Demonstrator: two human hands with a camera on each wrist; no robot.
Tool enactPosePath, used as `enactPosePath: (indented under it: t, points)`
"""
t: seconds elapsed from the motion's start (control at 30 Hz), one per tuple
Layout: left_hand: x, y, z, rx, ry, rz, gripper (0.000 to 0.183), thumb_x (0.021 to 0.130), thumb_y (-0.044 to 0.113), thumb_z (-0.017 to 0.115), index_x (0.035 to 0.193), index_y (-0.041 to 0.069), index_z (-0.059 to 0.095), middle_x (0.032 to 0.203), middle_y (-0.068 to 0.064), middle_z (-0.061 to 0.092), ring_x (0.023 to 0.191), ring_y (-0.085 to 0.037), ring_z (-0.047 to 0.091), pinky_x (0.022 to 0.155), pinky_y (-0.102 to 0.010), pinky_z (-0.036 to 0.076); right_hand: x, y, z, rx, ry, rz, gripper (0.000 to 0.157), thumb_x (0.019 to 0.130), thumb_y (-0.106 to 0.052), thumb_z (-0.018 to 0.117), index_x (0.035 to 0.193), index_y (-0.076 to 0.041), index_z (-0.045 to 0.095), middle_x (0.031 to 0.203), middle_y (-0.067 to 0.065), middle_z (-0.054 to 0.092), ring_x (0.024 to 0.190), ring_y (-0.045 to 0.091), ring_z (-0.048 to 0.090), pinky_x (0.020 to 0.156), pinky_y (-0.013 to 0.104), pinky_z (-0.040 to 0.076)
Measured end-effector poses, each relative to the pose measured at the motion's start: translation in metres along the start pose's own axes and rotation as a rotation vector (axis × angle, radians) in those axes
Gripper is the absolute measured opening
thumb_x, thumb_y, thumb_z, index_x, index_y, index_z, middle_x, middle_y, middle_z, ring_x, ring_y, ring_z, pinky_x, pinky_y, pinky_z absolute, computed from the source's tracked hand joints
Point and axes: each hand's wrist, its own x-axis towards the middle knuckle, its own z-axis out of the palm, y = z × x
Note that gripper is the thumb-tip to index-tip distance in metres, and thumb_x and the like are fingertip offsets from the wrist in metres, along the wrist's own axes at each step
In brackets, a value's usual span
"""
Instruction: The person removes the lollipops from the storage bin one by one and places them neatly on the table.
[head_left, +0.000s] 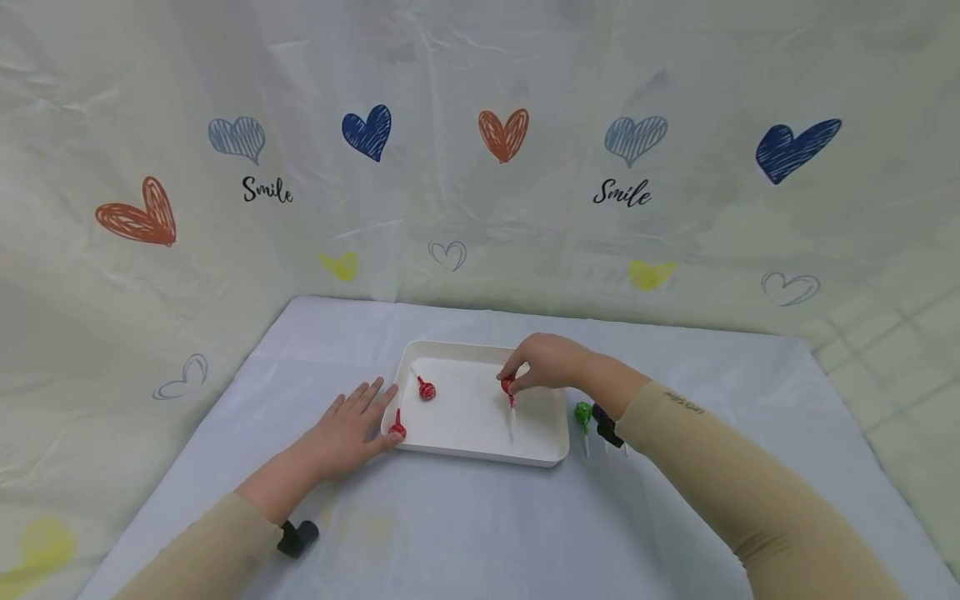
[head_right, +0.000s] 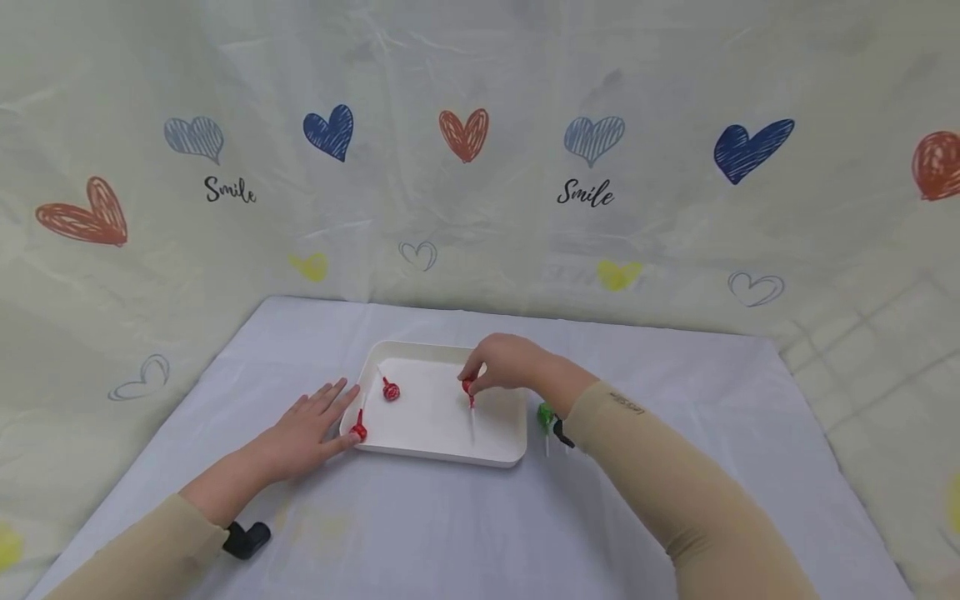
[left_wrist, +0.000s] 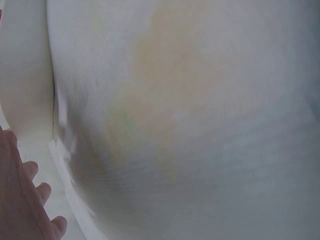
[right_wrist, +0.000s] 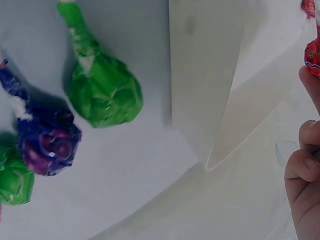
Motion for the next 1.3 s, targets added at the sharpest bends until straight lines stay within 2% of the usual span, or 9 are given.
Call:
enactPosePath:
  t: [0.27, 0.43, 0.77, 1.03, 1.17, 1.3]
  points:
    - [-0.001, -0.002, 0.001, 0.000, 0.001, 0.008, 0.093, 0.090, 0.074, 0.046, 0.160, 0.021, 0.016, 0.166, -0.011, 0.013, 0.151, -0.038, 0.011, 0.117, -0.062, 0.011, -0.019, 0.021, -0.005, 0.024, 0.046, 0.040, 0.030, 0.087, -0.032, 0.078, 0.116, -0.024, 0.076, 0.100, -0.017, 0.071, 0.096, 0.007, 0.061, 0.083, 0.030, 0.051]
    - [-0.001, -0.001, 0.001, 0.002, 0.010, 0.017, 0.094, 0.089, 0.076, 0.043, 0.160, 0.021, 0.017, 0.165, -0.011, 0.014, 0.151, -0.038, 0.011, 0.117, -0.063, 0.012, -0.038, 0.035, -0.008, 0.045, 0.086, 0.071, 0.031, 0.087, -0.033, 0.077, 0.117, -0.025, 0.076, 0.103, -0.015, 0.071, 0.089, 0.008, 0.061, 0.076, 0.030, 0.051]
    - [-0.001, 0.001, 0.001, 0.017, 0.020, 0.011, 0.094, 0.089, 0.075, 0.046, 0.160, 0.020, 0.018, 0.165, -0.013, 0.014, 0.151, -0.038, 0.010, 0.117, -0.063, 0.011, -0.084, 0.068, -0.009, 0.079, 0.145, 0.157, 0.034, 0.088, -0.035, 0.076, 0.119, -0.024, 0.075, 0.107, -0.010, 0.071, 0.087, 0.013, 0.059, 0.074, 0.031, 0.052]
    - [-0.002, 0.002, 0.001, 0.014, 0.028, 0.016, 0.093, 0.090, 0.074, 0.044, 0.160, 0.019, 0.019, 0.165, -0.013, 0.014, 0.151, -0.038, 0.010, 0.117, -0.063, 0.010, -0.128, 0.094, -0.007, 0.110, 0.128, 0.248, 0.037, 0.088, -0.036, 0.075, 0.120, -0.018, 0.074, 0.115, 0.001, 0.072, 0.088, 0.015, 0.058, 0.067, 0.030, 0.047]
    - [-0.002, 0.003, 0.000, 0.006, 0.027, 0.018, 0.092, 0.090, 0.073, 0.045, 0.160, 0.019, 0.019, 0.165, -0.013, 0.014, 0.150, -0.038, 0.010, 0.117, -0.063, 0.010, -0.149, 0.108, -0.004, 0.122, 0.132, 0.276, 0.038, 0.088, -0.036, 0.075, 0.120, -0.016, 0.074, 0.115, 0.005, 0.072, 0.084, 0.015, 0.056, 0.064, 0.030, 0.044]
    - [-0.002, 0.002, 0.001, 0.008, 0.028, 0.020, 0.092, 0.090, 0.073, 0.046, 0.160, 0.019, 0.019, 0.165, -0.014, 0.015, 0.150, -0.039, 0.011, 0.117, -0.063, 0.011, -0.167, 0.121, 0.000, 0.122, 0.143, 0.290, 0.038, 0.088, -0.037, 0.075, 0.119, -0.016, 0.075, 0.116, 0.006, 0.072, 0.088, 0.016, 0.059, 0.066, 0.031, 0.045]
